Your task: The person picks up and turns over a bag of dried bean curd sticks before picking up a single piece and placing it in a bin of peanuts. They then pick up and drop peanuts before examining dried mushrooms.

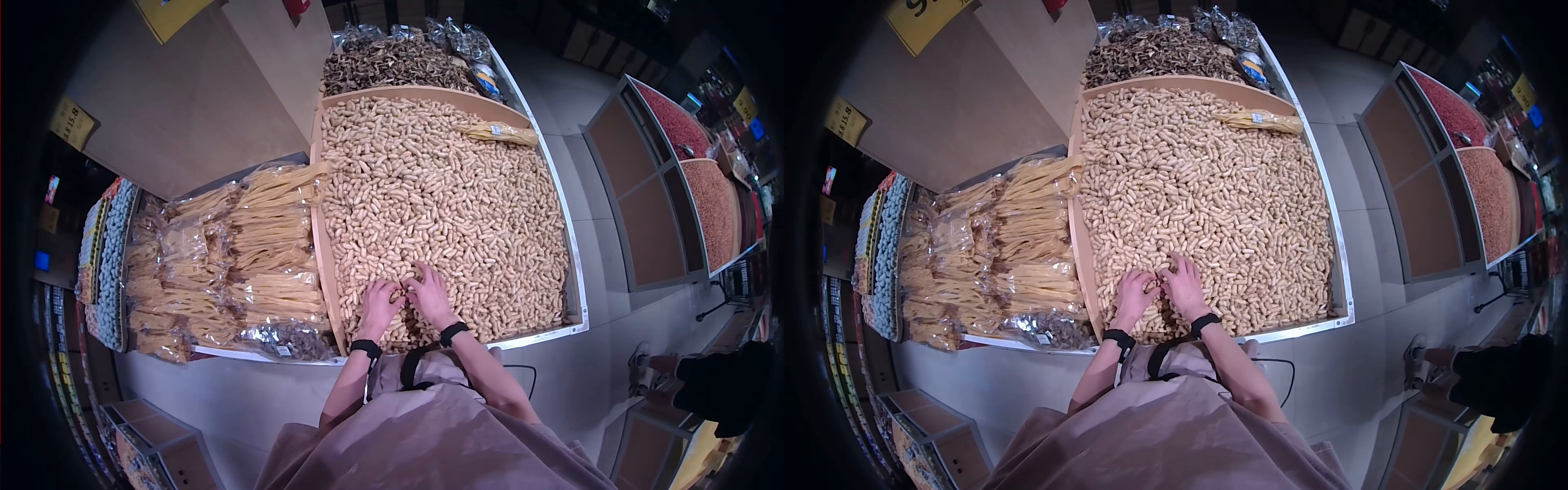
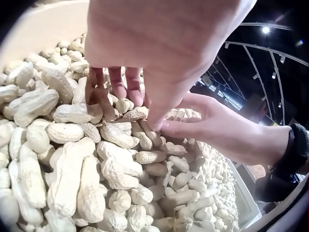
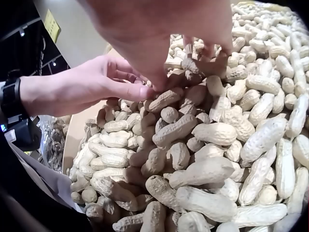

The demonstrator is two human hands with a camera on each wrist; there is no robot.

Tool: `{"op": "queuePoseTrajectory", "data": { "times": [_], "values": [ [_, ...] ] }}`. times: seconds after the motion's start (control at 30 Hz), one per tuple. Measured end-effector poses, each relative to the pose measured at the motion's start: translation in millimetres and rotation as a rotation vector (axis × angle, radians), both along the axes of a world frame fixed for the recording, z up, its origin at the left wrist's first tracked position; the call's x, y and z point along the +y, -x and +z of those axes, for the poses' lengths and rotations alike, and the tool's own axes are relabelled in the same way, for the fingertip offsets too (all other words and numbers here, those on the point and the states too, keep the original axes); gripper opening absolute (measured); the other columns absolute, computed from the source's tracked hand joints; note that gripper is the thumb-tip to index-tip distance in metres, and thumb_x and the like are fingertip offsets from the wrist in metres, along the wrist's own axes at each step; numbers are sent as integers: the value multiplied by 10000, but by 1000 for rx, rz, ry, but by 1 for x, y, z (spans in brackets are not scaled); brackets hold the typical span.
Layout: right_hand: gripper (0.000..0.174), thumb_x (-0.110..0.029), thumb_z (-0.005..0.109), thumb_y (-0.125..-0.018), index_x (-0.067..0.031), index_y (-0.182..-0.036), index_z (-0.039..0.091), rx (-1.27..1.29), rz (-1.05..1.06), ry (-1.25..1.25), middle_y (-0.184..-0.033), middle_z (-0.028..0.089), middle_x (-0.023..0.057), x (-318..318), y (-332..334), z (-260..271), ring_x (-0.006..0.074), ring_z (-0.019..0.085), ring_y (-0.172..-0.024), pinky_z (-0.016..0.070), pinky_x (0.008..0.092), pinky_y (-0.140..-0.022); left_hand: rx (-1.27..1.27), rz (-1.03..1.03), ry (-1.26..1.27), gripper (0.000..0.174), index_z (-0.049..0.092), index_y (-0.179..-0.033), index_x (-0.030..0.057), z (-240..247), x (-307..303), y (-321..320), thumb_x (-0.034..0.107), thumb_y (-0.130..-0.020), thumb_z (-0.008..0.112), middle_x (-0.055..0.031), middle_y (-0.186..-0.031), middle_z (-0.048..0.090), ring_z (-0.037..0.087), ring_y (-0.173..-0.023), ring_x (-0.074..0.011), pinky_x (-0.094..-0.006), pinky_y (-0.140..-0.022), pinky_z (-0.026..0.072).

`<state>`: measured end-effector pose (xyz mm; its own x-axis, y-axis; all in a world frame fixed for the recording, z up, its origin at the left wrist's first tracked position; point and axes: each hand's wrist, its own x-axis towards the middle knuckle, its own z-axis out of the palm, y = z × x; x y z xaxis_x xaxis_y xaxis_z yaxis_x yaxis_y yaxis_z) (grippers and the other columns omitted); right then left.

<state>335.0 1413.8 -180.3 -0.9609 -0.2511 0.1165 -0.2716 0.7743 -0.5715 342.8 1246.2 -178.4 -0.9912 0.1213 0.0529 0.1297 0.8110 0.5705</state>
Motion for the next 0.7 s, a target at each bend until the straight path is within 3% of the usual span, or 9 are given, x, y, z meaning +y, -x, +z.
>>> {"op": "queuePoseTrajectory", "data": {
  "times": [0.33, 0.47, 0.5, 0.57, 0.63, 0.67, 0.7],
  "values": [
    [290, -135, 721, -764, -158, -1047, 661, 14, 18, -17, -1398, 421, 136, -5, -3, -2, 345, 383, -1309, 306, 475, -1089, 27, 75, -57, 172, 756, -878, 102, -7, -1, -1, 222, -756, 777, -72, -943, 637, 590, -957, -278, -400, -901, 450],
    [269, -117, 749, -743, -140, -1005, 691, 38, -22, 213, -1390, 429, 148, 2, 5, -2, 367, 396, -1294, 320, 482, -1081, 32, 59, -83, 195, 748, -904, 88, 16, 4, -2, 225, -769, 778, -78, -951, 635, 600, -955, -279, -400, -883, 469],
    [257, -112, 758, -737, -133, -987, 702, 43, -47, 285, -1389, 429, 152, 6, 7, 3, 378, 401, -1286, 326, 489, -1076, 47, 52, -199, 214, 735, -929, 75, 24, 5, -1, 202, -765, 786, -80, -961, 636, 614, -932, -272, -390, -856, 486],
    [243, -128, 774, -737, -128, -973, 716, 88, -65, 300, -1347, 478, 146, 10, 14, 30, 354, 452, -1252, 355, 472, -1061, 60, 48, -315, 237, 722, -955, 62, 41, 7, 0, 179, -761, 793, -82, -970, 637, 628, -910, -264, -380, -830, 504],
    [232, -130, 777, -762, -105, -985, 717, -153, -14, 645, -1247, 565, 125, 14, 23, 44, 295, 515, -1204, 393, 411, -1033, 13, 72, -508, 293, 691, -1002, 43, 60, 9, 3, 118, -741, 804, -83, -996, 639, 651, -856, -245, -338, -770, 526],
    [220, -122, 769, -793, -57, -994, 705, -238, 25, 888, -1097, 647, 90, 12, 28, 42, 217, 592, -1094, 436, 338, -975, 48, 55, -488, 302, 674, -1015, 24, 66, 8, 4, 78, -743, 794, -92, -999, 651, 661, -849, -232, -317, -751, 528],
    [220, -122, 769, -793, -57, -994, 705, -239, 23, 889, -1097, 647, 90, 11, 28, 48, 217, 592, -1094, 436, 338, -975, 46, 54, -487, 302, 674, -1015, 24, 69, 6, 6, 78, -743, 794, -92, -999, 651, 661, -849, -232, -317, -751, 528]
  ]
}}
